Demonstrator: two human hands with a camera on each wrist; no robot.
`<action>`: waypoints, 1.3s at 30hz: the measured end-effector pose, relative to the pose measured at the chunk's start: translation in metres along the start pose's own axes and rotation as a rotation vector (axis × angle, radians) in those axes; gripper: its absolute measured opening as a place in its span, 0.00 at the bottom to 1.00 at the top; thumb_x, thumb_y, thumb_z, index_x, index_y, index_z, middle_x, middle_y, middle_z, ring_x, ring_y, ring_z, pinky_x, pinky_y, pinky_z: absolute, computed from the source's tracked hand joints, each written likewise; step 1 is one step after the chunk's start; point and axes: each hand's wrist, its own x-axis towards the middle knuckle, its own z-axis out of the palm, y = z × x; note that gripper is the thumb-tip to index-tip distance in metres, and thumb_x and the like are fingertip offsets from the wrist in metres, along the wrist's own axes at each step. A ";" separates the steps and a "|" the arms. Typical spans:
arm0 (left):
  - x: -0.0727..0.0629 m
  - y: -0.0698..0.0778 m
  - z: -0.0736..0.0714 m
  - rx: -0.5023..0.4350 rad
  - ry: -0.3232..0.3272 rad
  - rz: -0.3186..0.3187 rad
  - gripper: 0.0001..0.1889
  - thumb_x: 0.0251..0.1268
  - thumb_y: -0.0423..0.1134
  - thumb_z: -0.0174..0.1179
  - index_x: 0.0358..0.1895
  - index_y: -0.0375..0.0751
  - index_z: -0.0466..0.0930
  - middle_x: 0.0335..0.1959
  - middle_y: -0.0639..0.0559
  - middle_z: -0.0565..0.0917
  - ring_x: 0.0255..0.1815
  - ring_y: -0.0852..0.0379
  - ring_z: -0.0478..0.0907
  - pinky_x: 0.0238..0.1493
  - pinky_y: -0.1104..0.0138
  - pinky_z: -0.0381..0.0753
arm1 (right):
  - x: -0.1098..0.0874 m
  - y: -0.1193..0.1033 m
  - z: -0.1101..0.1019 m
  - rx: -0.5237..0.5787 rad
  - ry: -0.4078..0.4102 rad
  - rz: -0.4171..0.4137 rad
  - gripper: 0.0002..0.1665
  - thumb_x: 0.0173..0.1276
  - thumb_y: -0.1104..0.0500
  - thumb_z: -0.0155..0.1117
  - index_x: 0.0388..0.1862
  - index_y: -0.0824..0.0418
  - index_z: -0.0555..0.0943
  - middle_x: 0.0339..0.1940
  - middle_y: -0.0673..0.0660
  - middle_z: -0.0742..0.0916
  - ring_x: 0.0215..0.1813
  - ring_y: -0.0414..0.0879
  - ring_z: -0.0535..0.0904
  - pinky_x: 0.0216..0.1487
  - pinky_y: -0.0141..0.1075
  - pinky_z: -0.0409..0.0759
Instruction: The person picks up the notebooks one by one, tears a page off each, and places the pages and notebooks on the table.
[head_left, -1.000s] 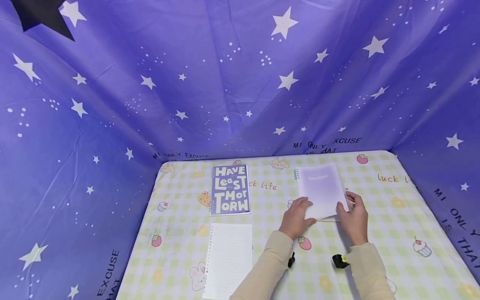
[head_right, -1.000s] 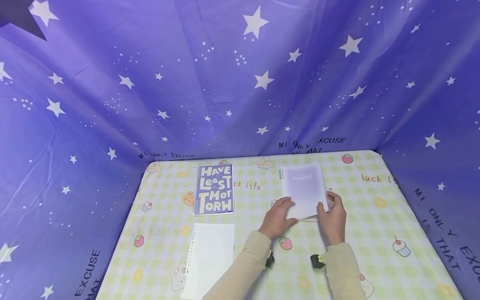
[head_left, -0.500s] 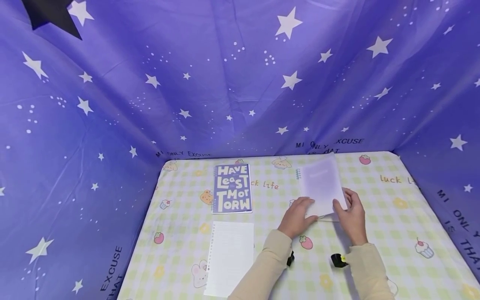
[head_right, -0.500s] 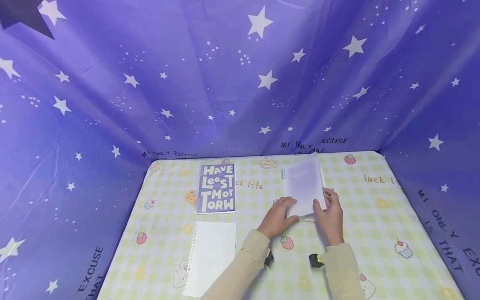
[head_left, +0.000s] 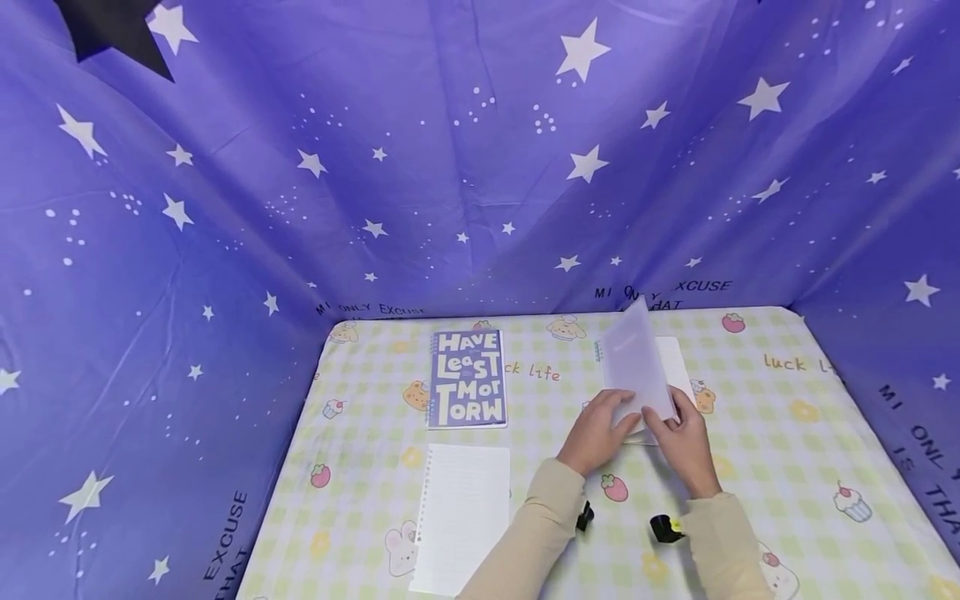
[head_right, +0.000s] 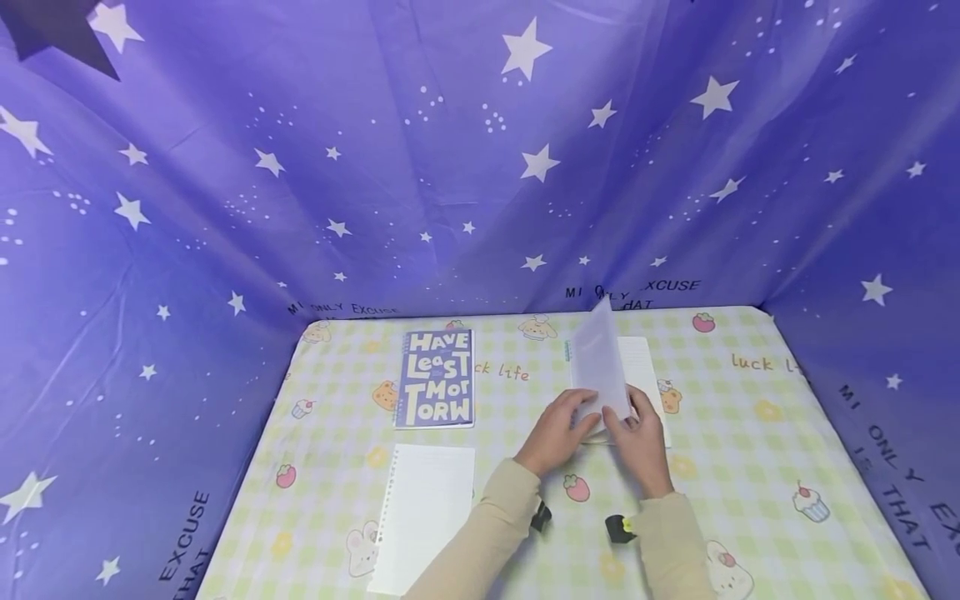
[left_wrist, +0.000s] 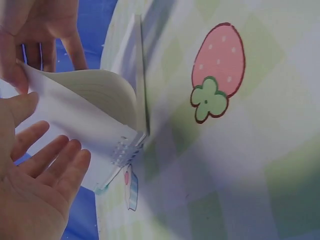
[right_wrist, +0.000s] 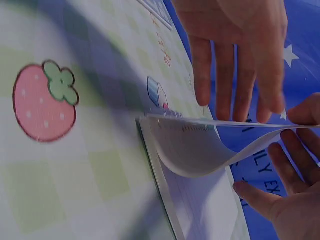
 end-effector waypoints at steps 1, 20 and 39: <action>0.000 0.000 -0.001 -0.008 0.004 -0.003 0.21 0.77 0.50 0.50 0.67 0.49 0.74 0.66 0.57 0.76 0.68 0.64 0.71 0.69 0.73 0.68 | 0.000 0.000 0.002 0.023 -0.008 -0.004 0.30 0.72 0.65 0.60 0.70 0.72 0.67 0.63 0.70 0.75 0.49 0.19 0.70 0.47 0.12 0.73; 0.001 0.002 -0.028 -0.203 0.099 -0.021 0.25 0.82 0.52 0.36 0.71 0.47 0.68 0.63 0.51 0.77 0.60 0.62 0.78 0.58 0.76 0.76 | -0.004 -0.001 0.039 0.095 -0.081 -0.128 0.33 0.71 0.69 0.59 0.73 0.68 0.64 0.68 0.65 0.70 0.64 0.25 0.64 0.56 0.14 0.71; -0.011 -0.004 -0.072 -0.448 0.277 -0.201 0.22 0.74 0.40 0.55 0.67 0.37 0.72 0.60 0.46 0.79 0.53 0.60 0.82 0.46 0.77 0.83 | -0.008 0.022 0.063 -0.146 -0.156 -0.281 0.34 0.58 0.75 0.65 0.66 0.64 0.75 0.64 0.64 0.77 0.64 0.57 0.73 0.63 0.17 0.65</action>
